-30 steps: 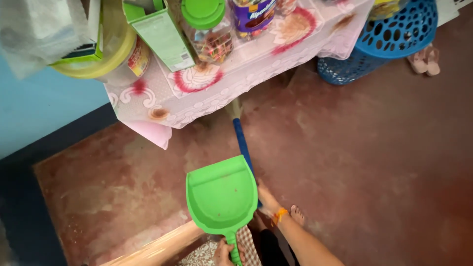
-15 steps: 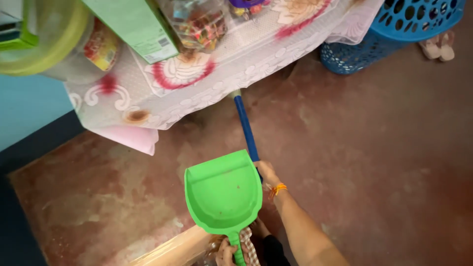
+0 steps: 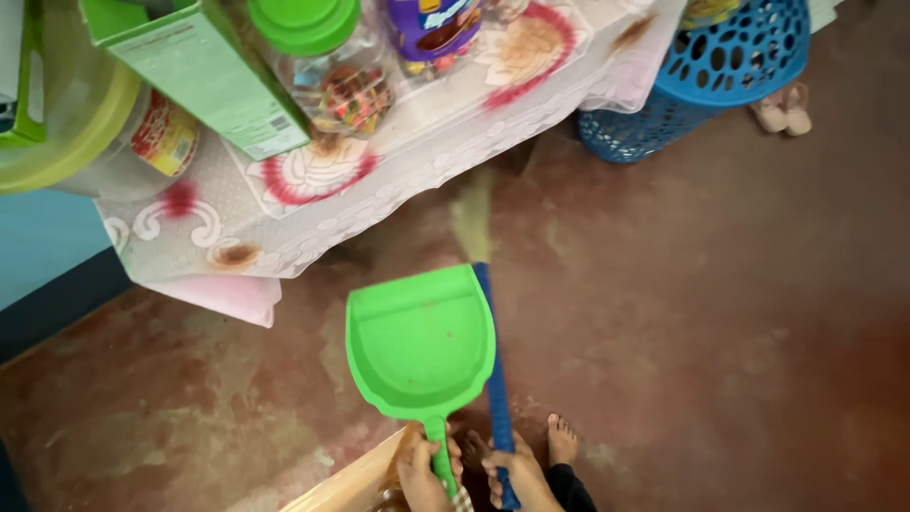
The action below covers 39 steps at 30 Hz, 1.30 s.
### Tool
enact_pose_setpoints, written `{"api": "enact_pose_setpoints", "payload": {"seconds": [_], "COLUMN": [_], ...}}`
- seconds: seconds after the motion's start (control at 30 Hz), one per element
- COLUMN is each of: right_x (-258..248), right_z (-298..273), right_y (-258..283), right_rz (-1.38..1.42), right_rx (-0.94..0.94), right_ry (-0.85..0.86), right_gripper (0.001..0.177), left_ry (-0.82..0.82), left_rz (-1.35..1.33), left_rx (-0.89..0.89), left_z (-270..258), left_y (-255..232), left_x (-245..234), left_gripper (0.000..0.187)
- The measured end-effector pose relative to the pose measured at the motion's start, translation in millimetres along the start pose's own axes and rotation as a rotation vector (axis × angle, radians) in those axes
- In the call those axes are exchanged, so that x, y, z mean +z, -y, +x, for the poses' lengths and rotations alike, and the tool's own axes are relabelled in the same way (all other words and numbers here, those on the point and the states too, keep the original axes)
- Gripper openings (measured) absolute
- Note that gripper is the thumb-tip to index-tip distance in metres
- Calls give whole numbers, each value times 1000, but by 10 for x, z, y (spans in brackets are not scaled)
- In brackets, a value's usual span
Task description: Sweeping the floor using a broom and a dustpan to collect dust.
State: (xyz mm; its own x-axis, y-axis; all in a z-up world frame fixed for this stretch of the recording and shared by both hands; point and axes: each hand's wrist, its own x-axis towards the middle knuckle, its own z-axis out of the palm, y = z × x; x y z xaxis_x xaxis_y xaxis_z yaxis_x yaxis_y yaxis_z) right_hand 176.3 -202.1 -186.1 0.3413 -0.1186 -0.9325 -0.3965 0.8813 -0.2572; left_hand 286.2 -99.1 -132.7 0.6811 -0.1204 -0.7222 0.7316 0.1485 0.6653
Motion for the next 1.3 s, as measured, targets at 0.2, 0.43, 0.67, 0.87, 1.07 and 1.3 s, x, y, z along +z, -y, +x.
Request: {"api": "enact_pose_setpoints", "payload": {"seconds": [0.2,0.43,0.67,0.87,1.07,1.3], "right_x": [249,-154,31,128,102,-862], "right_z": [749,852,53,323,767,363], "right_y": [651,822,523,728,1504,718], "right_rz": [-193,-178,45,23,-240,12], "right_rx": [-143,-165,-147,-155,-197,-212], "right_ry": [73,17,-94,110,52,141], "right_gripper": [26,26,22,13,14,34], "left_ry": [102,89,128,114,92,59], "left_rz": [41,76,33,68,76,28], "left_rx": [100,134,117,136,157,137], "left_z": [330,386,364,319,124,-48], "left_y": [-115,-154,-53,-95,-208,17], "left_x": [90,236,282,277,266,116], "left_gripper": [27,29,27,27,28,29]}}
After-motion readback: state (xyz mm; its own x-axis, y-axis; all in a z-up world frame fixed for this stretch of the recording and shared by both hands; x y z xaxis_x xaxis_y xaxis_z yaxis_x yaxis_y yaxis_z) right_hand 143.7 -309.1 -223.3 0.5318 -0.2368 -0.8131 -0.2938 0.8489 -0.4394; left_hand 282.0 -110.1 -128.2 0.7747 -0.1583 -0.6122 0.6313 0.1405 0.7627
